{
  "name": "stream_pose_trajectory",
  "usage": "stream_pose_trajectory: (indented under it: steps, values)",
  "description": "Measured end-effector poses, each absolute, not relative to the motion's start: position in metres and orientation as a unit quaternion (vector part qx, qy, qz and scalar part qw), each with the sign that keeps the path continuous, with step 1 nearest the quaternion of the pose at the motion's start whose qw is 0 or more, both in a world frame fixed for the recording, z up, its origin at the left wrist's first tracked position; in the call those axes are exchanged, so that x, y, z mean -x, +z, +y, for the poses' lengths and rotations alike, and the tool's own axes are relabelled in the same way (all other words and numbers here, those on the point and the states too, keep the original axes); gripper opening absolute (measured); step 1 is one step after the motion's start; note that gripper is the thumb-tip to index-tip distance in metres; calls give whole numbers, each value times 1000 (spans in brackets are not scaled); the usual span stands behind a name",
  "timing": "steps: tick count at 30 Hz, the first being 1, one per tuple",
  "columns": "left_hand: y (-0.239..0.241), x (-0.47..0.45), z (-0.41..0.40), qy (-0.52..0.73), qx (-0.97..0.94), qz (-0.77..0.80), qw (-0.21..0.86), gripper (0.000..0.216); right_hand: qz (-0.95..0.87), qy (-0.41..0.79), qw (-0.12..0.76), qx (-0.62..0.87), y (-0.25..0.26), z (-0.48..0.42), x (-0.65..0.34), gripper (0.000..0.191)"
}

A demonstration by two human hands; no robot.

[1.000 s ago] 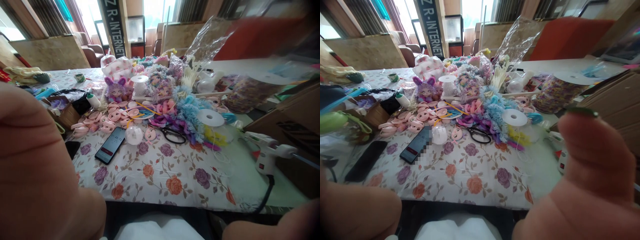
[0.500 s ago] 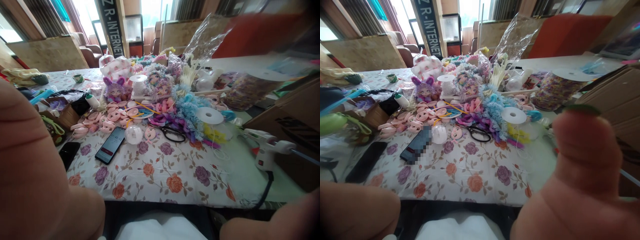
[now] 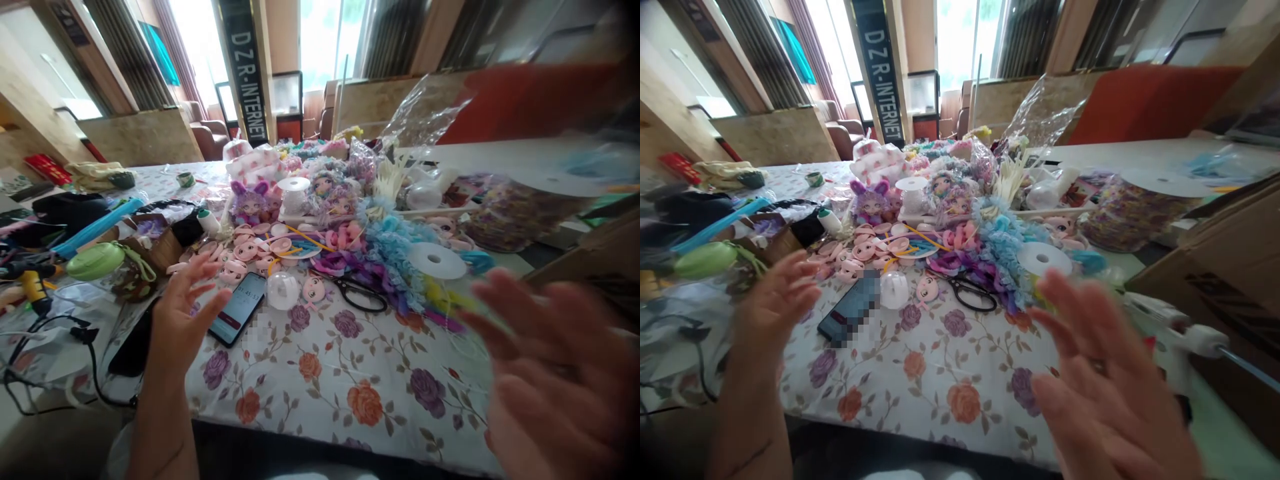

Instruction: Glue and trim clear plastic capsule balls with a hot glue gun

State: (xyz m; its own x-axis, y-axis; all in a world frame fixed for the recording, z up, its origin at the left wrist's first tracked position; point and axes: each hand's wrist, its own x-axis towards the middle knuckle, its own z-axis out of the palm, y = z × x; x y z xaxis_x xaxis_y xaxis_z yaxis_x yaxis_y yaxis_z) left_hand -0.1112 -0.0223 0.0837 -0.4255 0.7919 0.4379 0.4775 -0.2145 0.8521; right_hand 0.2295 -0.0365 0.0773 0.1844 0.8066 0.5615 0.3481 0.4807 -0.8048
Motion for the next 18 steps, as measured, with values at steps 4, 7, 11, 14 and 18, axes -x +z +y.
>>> stream_pose_trajectory:
  steps: [4,7,11,14,18]
  values:
    - [13,146,-28,407,-494,764,84,88,-634,287,505,510,26,-28,-217,53]
    - [-13,144,-31,308,-519,794,74,88,-643,296,457,538,-20,-25,-222,51]
    - [-17,126,-19,253,-573,777,61,83,-660,277,404,570,-47,-15,-220,49]
    - [-15,118,-7,219,-588,779,30,77,-678,282,381,562,-42,-4,-210,47]
    - [-11,114,0,188,-588,787,9,71,-695,296,346,555,-32,9,-201,49]
